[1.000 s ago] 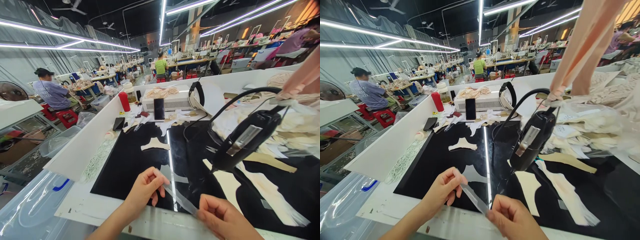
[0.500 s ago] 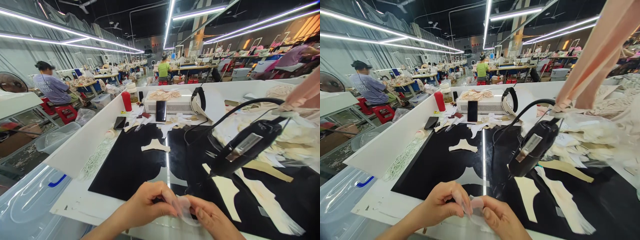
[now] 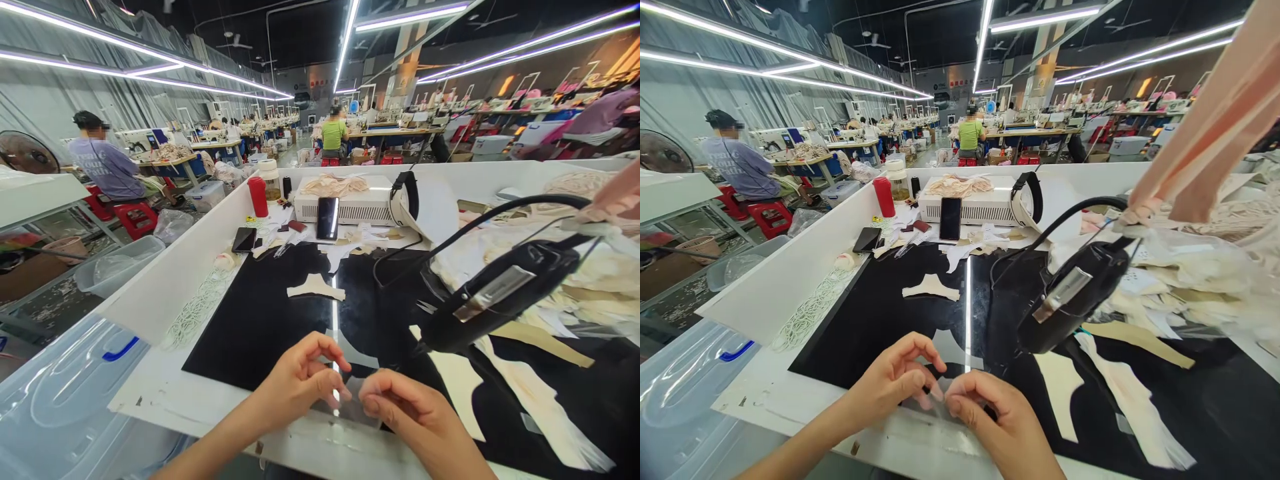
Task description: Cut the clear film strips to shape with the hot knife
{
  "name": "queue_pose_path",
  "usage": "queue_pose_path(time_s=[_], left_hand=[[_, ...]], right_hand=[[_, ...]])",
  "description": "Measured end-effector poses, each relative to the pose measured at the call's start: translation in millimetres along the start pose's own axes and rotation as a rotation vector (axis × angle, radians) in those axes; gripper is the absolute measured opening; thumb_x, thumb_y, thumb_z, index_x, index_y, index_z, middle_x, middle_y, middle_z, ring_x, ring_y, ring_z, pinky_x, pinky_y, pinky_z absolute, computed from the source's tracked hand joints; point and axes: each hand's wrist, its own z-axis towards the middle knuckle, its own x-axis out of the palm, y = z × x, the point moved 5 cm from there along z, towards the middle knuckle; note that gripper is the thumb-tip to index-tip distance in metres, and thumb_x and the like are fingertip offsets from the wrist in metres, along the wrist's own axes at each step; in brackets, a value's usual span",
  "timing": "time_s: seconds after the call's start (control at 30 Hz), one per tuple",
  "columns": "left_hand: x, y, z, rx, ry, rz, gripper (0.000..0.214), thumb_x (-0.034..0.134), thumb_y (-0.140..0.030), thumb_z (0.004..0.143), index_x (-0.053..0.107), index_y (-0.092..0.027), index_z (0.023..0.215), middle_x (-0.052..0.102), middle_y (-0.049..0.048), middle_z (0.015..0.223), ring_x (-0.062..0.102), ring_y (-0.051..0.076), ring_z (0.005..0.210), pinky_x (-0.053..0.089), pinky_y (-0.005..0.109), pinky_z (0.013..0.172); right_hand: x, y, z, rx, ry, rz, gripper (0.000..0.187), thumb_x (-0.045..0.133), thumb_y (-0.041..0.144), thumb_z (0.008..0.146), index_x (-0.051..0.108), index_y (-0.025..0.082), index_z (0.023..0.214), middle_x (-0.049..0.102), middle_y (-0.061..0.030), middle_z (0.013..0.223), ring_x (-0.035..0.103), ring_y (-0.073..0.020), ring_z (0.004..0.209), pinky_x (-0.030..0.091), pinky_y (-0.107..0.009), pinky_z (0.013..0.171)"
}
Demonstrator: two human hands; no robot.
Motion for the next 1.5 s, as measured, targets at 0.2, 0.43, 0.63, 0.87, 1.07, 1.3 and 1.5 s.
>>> queue_pose_path(time_s=[0.2,0.43,0.63,0.87,1.07,1.3,1.5], left_hand=[[9.0,6,-2,-0.193,-0.006,0.053,0.044,0.083,-0.054,0.076,0.063,-0.015,0.083,0.069,0.0026,0.070,0.066,0.014,0.064,0.056,0.029,0.070],[-0.8,5,5,-0.163,-0.119,0.078,0.044,0.081,-0.054,0.078,0.062,-0.015,0.082,0.067,0.0007,0.069,0.061,0.011,0.055,0.050,0.023,0.058],[-10.5,10,15,-0.128,-0.165,0.164,0.038,0.075,-0.051,0.084,0.065,-0.015,0.089,0.068,0.0013,0.074,0.060,0.011,0.057,0.052,0.024,0.060],[-25.7,4,27,0.002,-0.279,0.522,0.015,0.063,-0.037,0.093,0.064,-0.022,0.097,0.064,-0.0029,0.075,0.061,0.014,0.066,0.046,0.023,0.060],[-27.7,0,28,0.172,-0.295,0.971,0.011,0.057,-0.030,0.099,0.062,-0.024,0.091,0.062,-0.0033,0.076,0.055,0.014,0.065,0.037,0.025,0.066],[-20.9,6,30,0.333,-0.224,1.384,0.023,0.051,-0.029,0.106,0.068,-0.020,0.093,0.066,0.0026,0.084,0.061,0.016,0.073,0.038,0.028,0.065],[-17.4,10,24,0.408,-0.229,1.436,0.023,0.048,-0.022,0.107,0.070,-0.019,0.098,0.065,0.0010,0.085,0.062,0.014,0.073,0.044,0.025,0.066]], right_hand=[[1,-4,8,-0.058,0.019,-0.072,0.033,0.067,0.054,0.088,0.072,0.023,0.077,0.067,-0.0002,0.073,0.062,-0.0175,0.071,0.050,-0.025,0.066],[-7,-12,5,-0.075,-0.145,-0.113,0.031,0.066,0.057,0.088,0.064,0.025,0.090,0.068,-0.0006,0.082,0.064,-0.0178,0.076,0.054,-0.027,0.074],[-9,-15,19,-0.189,-0.128,-0.308,0.023,0.062,0.046,0.095,0.073,0.028,0.086,0.071,-0.0010,0.084,0.066,-0.0180,0.074,0.053,-0.026,0.071],[-5,-16,39,-0.387,-0.158,-0.491,0.023,0.051,0.033,0.103,0.073,0.027,0.106,0.074,-0.0050,0.101,0.072,-0.0212,0.091,0.056,-0.032,0.082],[2,-20,47,-0.506,-0.183,-0.753,0.031,0.042,0.030,0.107,0.072,0.023,0.111,0.074,-0.0071,0.098,0.070,-0.0220,0.087,0.057,-0.035,0.076],[7,-26,48,-0.579,-0.195,-0.992,0.037,0.038,0.028,0.109,0.074,0.020,0.110,0.071,-0.0074,0.090,0.063,-0.0195,0.077,0.053,-0.034,0.072],[9,-27,47,-0.628,-0.230,-0.956,0.036,0.039,0.030,0.109,0.073,0.019,0.111,0.068,-0.0057,0.086,0.059,-0.0178,0.074,0.050,-0.032,0.070]])
